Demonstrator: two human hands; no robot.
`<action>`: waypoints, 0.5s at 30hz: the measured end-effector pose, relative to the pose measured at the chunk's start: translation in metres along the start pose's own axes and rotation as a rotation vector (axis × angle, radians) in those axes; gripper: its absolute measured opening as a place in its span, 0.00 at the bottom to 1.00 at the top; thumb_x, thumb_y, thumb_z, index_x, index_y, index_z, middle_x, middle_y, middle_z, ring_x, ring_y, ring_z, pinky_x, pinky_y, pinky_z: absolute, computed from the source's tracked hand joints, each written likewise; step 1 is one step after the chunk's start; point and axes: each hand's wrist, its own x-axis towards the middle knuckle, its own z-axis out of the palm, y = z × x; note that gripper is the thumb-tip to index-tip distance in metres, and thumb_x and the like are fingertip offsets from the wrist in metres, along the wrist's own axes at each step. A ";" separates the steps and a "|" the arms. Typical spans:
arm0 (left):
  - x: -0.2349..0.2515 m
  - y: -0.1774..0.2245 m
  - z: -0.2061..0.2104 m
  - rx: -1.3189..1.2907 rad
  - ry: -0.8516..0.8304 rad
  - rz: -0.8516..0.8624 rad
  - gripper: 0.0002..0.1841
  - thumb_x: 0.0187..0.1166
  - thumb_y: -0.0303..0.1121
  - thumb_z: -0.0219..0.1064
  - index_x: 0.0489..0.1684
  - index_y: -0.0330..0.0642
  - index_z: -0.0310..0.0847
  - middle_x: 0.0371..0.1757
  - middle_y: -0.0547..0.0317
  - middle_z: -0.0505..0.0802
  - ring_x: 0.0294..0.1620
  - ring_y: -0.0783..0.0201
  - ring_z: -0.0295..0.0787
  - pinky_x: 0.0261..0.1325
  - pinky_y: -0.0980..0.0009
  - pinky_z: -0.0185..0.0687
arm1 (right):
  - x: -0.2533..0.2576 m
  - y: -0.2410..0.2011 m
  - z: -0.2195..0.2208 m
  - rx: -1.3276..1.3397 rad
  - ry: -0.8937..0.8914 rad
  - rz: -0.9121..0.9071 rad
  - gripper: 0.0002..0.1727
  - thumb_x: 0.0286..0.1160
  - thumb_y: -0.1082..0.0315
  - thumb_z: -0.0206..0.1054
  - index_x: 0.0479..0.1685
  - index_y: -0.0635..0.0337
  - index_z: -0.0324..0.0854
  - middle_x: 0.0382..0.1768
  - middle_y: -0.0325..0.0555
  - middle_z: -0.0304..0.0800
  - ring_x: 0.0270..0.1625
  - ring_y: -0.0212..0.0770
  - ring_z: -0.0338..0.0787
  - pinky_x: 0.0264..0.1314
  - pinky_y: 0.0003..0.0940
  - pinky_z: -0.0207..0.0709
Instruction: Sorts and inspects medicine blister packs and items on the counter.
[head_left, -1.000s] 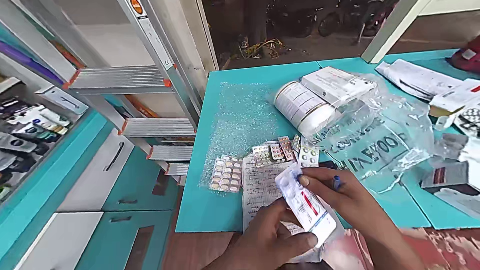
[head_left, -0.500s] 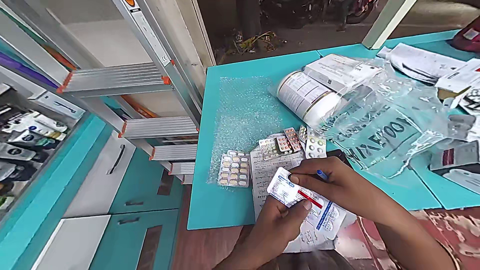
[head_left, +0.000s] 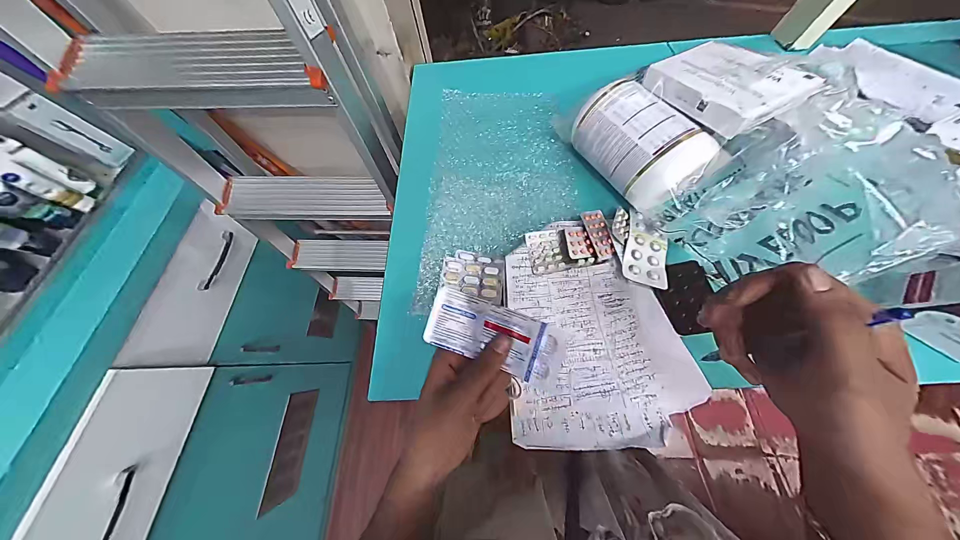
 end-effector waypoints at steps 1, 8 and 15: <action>0.000 0.002 -0.004 -0.023 0.025 0.012 0.08 0.86 0.32 0.62 0.43 0.52 0.89 0.17 0.76 0.83 0.11 0.88 0.65 0.14 0.89 0.61 | -0.003 0.001 -0.003 0.001 -0.005 0.015 0.27 0.95 0.44 0.40 0.44 0.42 0.86 0.29 0.25 0.93 0.20 0.20 0.85 0.19 0.15 0.77; 0.002 0.009 -0.009 -0.033 0.031 0.019 0.11 0.88 0.36 0.60 0.39 0.53 0.90 0.15 0.78 0.80 0.10 0.89 0.64 0.13 0.90 0.59 | -0.012 0.003 -0.007 -0.446 -0.028 -0.098 0.25 0.96 0.53 0.44 0.46 0.57 0.85 0.28 0.22 0.88 0.24 0.09 0.77 0.26 0.08 0.71; 0.004 0.004 -0.006 -0.033 -0.005 0.017 0.11 0.87 0.41 0.62 0.40 0.55 0.91 0.15 0.78 0.79 0.09 0.88 0.62 0.11 0.90 0.57 | -0.004 0.008 -0.010 -0.827 0.074 -0.145 0.22 0.89 0.55 0.57 0.39 0.62 0.90 0.29 0.39 0.91 0.30 0.20 0.85 0.34 0.17 0.78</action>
